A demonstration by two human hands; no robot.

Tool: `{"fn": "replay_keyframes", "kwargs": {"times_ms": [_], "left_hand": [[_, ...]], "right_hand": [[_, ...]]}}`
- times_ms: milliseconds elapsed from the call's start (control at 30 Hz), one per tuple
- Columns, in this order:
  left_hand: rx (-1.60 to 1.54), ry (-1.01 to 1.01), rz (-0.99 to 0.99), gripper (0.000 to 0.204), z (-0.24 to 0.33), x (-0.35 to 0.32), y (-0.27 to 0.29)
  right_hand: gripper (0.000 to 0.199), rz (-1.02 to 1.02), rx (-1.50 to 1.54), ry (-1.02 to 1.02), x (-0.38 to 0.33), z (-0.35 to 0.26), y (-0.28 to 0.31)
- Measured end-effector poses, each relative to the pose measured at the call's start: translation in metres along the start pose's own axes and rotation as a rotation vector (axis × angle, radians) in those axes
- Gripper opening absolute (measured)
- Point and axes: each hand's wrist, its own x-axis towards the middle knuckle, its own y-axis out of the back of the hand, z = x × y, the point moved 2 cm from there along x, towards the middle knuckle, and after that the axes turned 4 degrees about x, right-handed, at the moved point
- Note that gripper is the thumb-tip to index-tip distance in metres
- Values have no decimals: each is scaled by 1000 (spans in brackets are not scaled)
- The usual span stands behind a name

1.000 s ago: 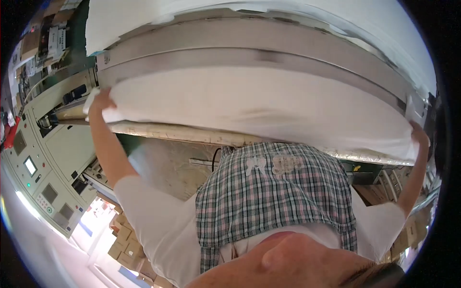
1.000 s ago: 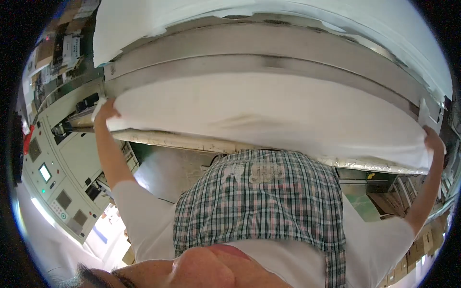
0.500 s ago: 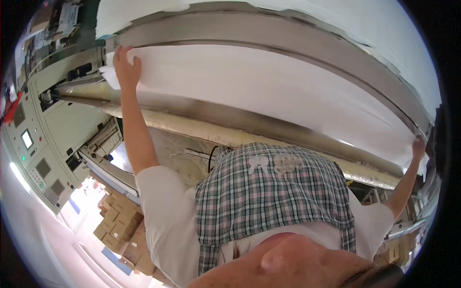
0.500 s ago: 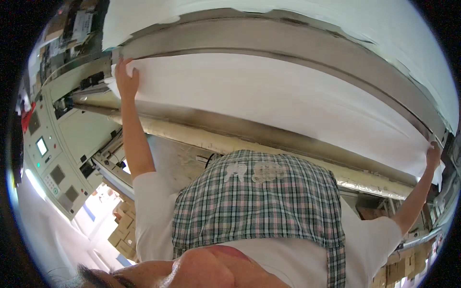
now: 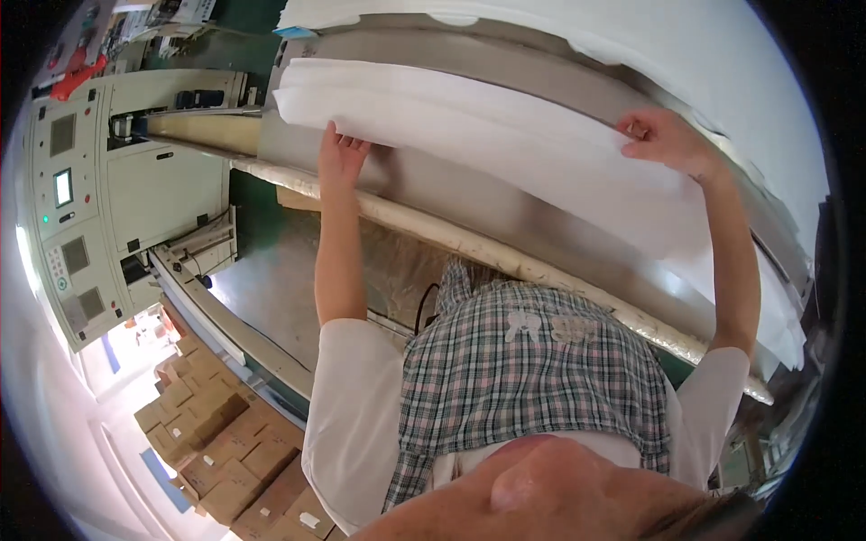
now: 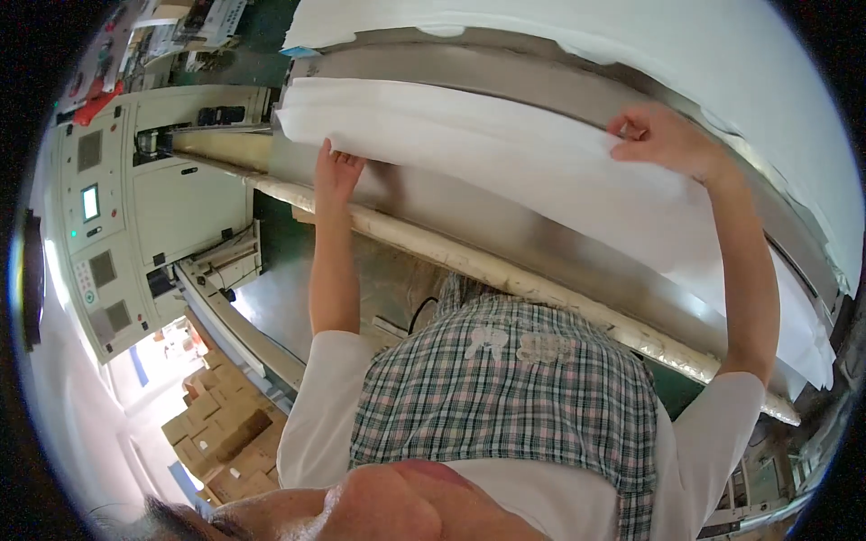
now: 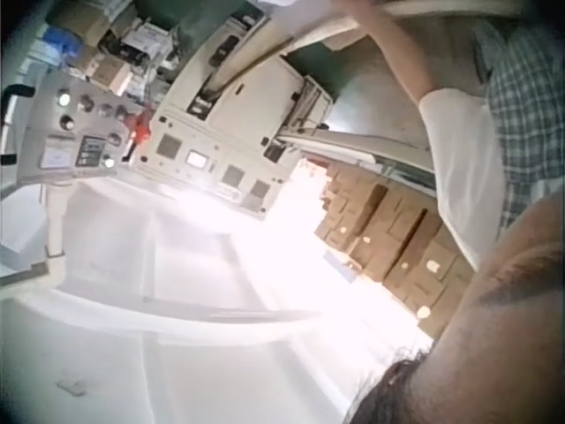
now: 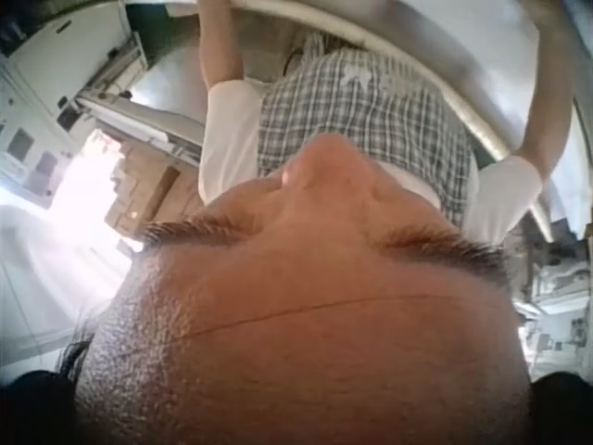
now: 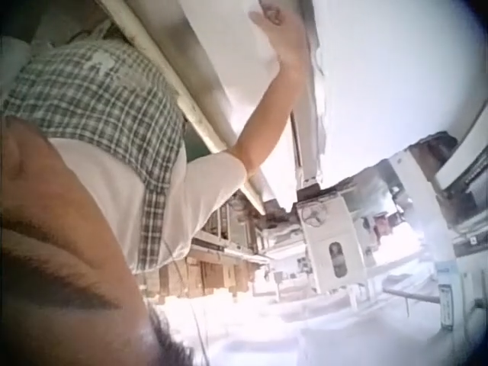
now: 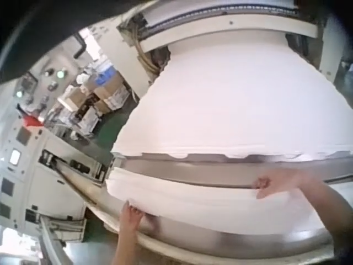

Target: Manually fold and handle large white paper sheets on an industrial machine.

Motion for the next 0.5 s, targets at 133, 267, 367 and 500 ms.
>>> {"fn": "replay_keyframes", "kwargs": {"times_ms": [133,267,367,500], "left_hand": [[-10,-103,60,36,32,3,7],[-2,-126,32,33,62,24,25],[45,-120,-1,33,82,34,24],[88,-117,-82,35,104,53,29]], "right_hand": [[19,124,-526,193,-20,-29,-45],[22,229,-524,188,-31,-40,-99],[20,313,-283,98,4,-57,-110],[25,379,-159,76,102,-81,-113]]}}
